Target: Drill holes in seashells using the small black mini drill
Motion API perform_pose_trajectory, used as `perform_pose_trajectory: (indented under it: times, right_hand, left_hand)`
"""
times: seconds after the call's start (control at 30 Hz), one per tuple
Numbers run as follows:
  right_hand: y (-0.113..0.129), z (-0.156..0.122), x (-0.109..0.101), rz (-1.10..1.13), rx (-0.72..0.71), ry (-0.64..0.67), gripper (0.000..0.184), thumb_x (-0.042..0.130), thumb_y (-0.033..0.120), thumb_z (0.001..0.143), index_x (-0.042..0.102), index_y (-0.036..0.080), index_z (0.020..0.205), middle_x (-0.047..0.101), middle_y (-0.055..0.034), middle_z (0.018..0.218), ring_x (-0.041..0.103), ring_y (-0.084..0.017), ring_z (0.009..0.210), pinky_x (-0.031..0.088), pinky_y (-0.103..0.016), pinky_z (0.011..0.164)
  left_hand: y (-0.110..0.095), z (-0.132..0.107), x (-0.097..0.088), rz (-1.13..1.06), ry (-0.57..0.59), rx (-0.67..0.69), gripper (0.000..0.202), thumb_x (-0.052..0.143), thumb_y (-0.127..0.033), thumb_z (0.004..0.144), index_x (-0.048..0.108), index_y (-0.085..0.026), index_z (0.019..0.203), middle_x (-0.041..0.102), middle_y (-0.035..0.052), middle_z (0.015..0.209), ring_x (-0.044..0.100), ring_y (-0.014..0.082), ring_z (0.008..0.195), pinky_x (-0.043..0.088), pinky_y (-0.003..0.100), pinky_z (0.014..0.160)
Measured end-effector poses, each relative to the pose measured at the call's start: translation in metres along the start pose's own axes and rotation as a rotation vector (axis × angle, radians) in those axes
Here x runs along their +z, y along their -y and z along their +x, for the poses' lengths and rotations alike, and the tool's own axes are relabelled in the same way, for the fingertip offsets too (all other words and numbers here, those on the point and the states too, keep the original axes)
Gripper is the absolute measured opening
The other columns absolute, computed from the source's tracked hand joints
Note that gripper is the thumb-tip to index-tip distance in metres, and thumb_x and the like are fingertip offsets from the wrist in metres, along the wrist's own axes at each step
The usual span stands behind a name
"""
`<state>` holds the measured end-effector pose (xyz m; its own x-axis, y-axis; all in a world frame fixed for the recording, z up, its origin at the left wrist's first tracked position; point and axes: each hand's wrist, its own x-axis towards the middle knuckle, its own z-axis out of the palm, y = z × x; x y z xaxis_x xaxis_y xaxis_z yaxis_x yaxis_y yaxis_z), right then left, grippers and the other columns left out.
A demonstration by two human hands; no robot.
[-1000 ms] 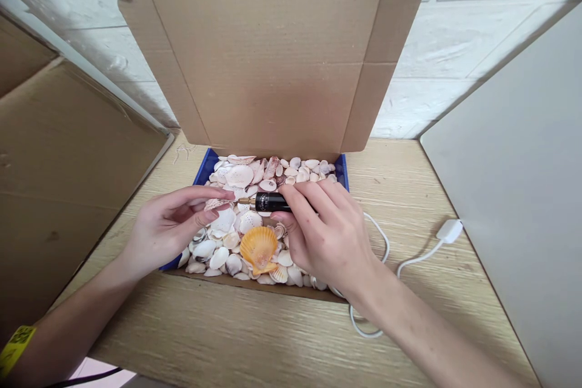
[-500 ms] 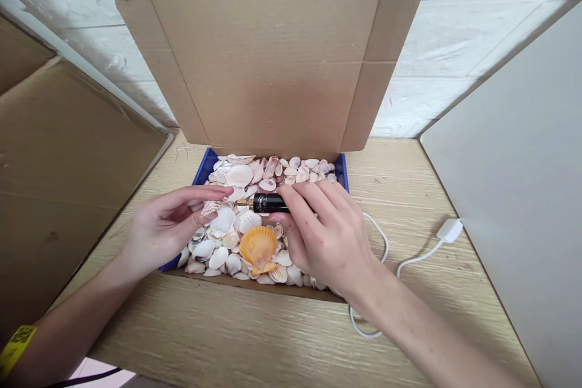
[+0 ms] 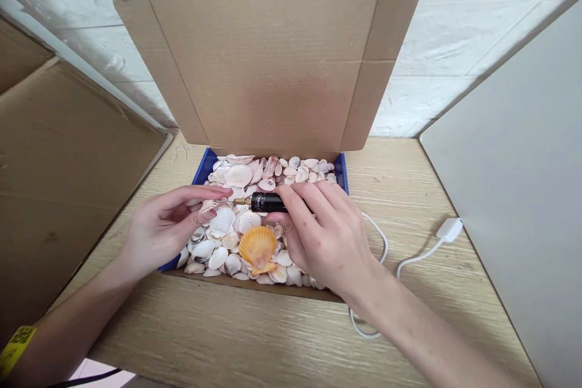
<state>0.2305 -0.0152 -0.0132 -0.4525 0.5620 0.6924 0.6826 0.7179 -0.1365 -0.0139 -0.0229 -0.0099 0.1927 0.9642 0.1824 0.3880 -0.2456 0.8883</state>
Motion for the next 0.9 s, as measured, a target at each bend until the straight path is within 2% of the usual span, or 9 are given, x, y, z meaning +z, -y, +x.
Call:
perform_pose_trajectory:
  times: [0.23,0.43,0.53,0.7,0.9]
  right_hand:
    - [-0.002,-0.0016,0.0011,0.025,0.028,-0.013,0.023,0.06,0.018,0.086,0.058,0.01,0.108,0.067,-0.0124,0.09,0.058,-0.021,0.079,0.05,-0.034,0.067]
    - [-0.0011,-0.0009,0.0005,0.045,-0.006,-0.011,0.022,0.06,0.02,0.086,0.058,0.011,0.107,0.066,-0.0105,0.084,0.058,-0.02,0.074,0.048,-0.033,0.063]
    - [-0.0008,-0.0005,0.0007,0.036,0.001,-0.012,0.022,0.059,0.02,0.087,0.058,0.011,0.107,0.066,-0.0106,0.084,0.058,-0.02,0.074,0.048,-0.033,0.063]
    - [-0.0008,-0.0012,0.0004,0.021,0.044,-0.015,0.023,0.059,0.019,0.086,0.057,0.011,0.108,0.067,-0.0115,0.088,0.059,-0.021,0.077,0.05,-0.033,0.065]
    - [-0.0009,-0.0011,0.0001,0.022,0.044,-0.013,0.023,0.059,0.021,0.087,0.057,0.014,0.109,0.067,-0.0098,0.088,0.059,-0.02,0.077,0.05,-0.032,0.065]
  left_hand:
    - [-0.0001,-0.0013,-0.0016,-0.01,0.006,0.027,0.019,0.064,-0.008,0.083,0.071,-0.019,0.096,0.074,0.004,0.107,0.069,0.0165,0.102,0.056,0.023,0.086]
    - [-0.0004,-0.0021,-0.0021,-0.013,0.002,0.037,0.02,0.064,-0.008,0.083,0.071,-0.02,0.097,0.074,0.003,0.107,0.069,0.0163,0.101,0.057,0.024,0.087]
    - [-0.0007,-0.0025,-0.0018,-0.028,-0.006,0.016,0.02,0.065,-0.011,0.083,0.071,-0.022,0.099,0.074,0.0019,0.107,0.069,0.0154,0.101,0.057,0.022,0.085]
    - [-0.0004,-0.002,0.0015,-0.097,-0.057,-0.075,0.019,0.071,-0.02,0.08,0.07,-0.019,0.099,0.077,0.0042,0.096,0.072,0.0176,0.087,0.06,0.024,0.072]
    - [-0.0009,-0.0003,0.0048,-0.223,-0.092,-0.092,0.019,0.073,-0.02,0.078,0.067,-0.019,0.095,0.076,0.0038,0.093,0.072,0.0181,0.086,0.061,0.027,0.076]
